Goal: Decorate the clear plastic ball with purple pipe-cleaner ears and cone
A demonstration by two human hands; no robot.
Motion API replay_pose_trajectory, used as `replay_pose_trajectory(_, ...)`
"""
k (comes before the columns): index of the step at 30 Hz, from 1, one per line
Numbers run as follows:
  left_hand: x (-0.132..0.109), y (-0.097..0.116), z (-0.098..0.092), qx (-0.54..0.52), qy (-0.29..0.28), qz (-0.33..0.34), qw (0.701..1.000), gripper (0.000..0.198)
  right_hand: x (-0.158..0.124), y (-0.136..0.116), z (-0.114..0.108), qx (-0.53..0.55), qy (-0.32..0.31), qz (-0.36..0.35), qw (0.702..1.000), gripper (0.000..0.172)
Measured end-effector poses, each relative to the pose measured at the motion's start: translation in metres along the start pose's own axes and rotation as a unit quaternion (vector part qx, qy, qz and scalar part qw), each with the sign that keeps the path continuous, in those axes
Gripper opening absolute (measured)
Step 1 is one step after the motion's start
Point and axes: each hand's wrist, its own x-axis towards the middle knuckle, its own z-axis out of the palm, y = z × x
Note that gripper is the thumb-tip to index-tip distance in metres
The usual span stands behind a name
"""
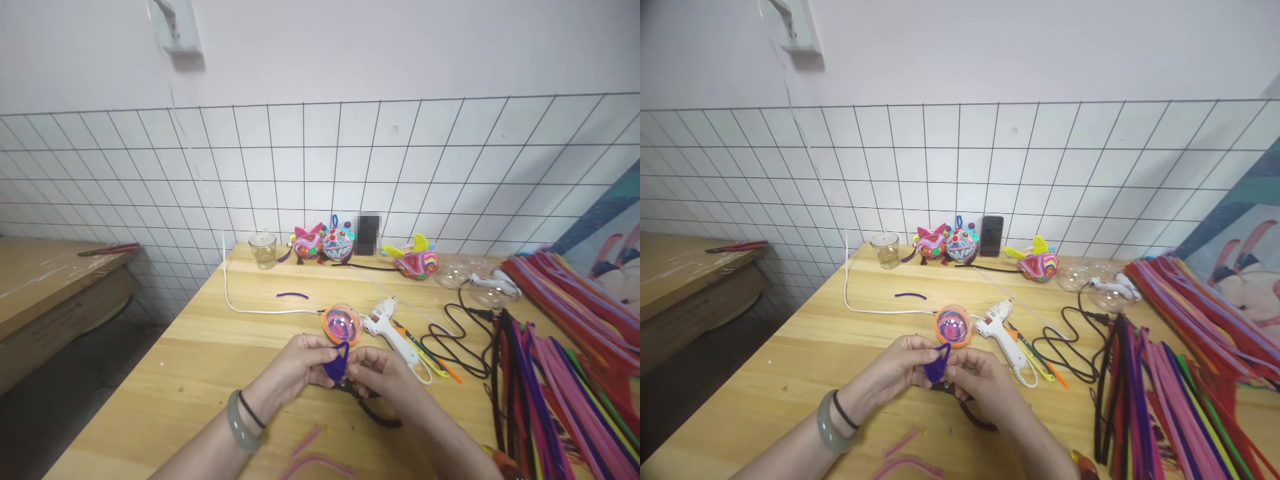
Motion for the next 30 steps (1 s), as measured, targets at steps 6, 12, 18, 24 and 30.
replay_pose_trajectory(6,-0.0001,-0.0032,-0.0035,-0.002,-0.035,-0.005,0.999,0.021,-0.0039,-0.0016,0.0001,0.001,-0.028,-0.024,0.999,0.035)
replay_pose_trajectory(12,-0.0016,-0.0034,-0.0038,-0.014,-0.066,-0.016,0.998,0.02,-0.0066,-0.0005,-0.0002,0.017,-0.036,-0.032,0.999,0.029)
replay_pose_trajectory(18,-0.0043,0.0017,-0.0003,-0.001,-0.061,-0.042,0.997,0.026,-0.006,0.0012,-0.0034,0.017,-0.043,-0.013,0.999,0.027)
replay_pose_trajectory(24,-0.0039,0.0012,-0.0012,0.015,-0.078,-0.062,0.995,0.029,-0.006,0.0044,-0.0053,0.017,-0.062,-0.005,0.998,0.023)
replay_pose_trajectory(30,-0.0018,-0.0025,-0.0046,0.005,-0.092,-0.072,0.993,0.025,-0.0078,0.0035,-0.0078,0.018,-0.118,-0.023,0.993,0.016)
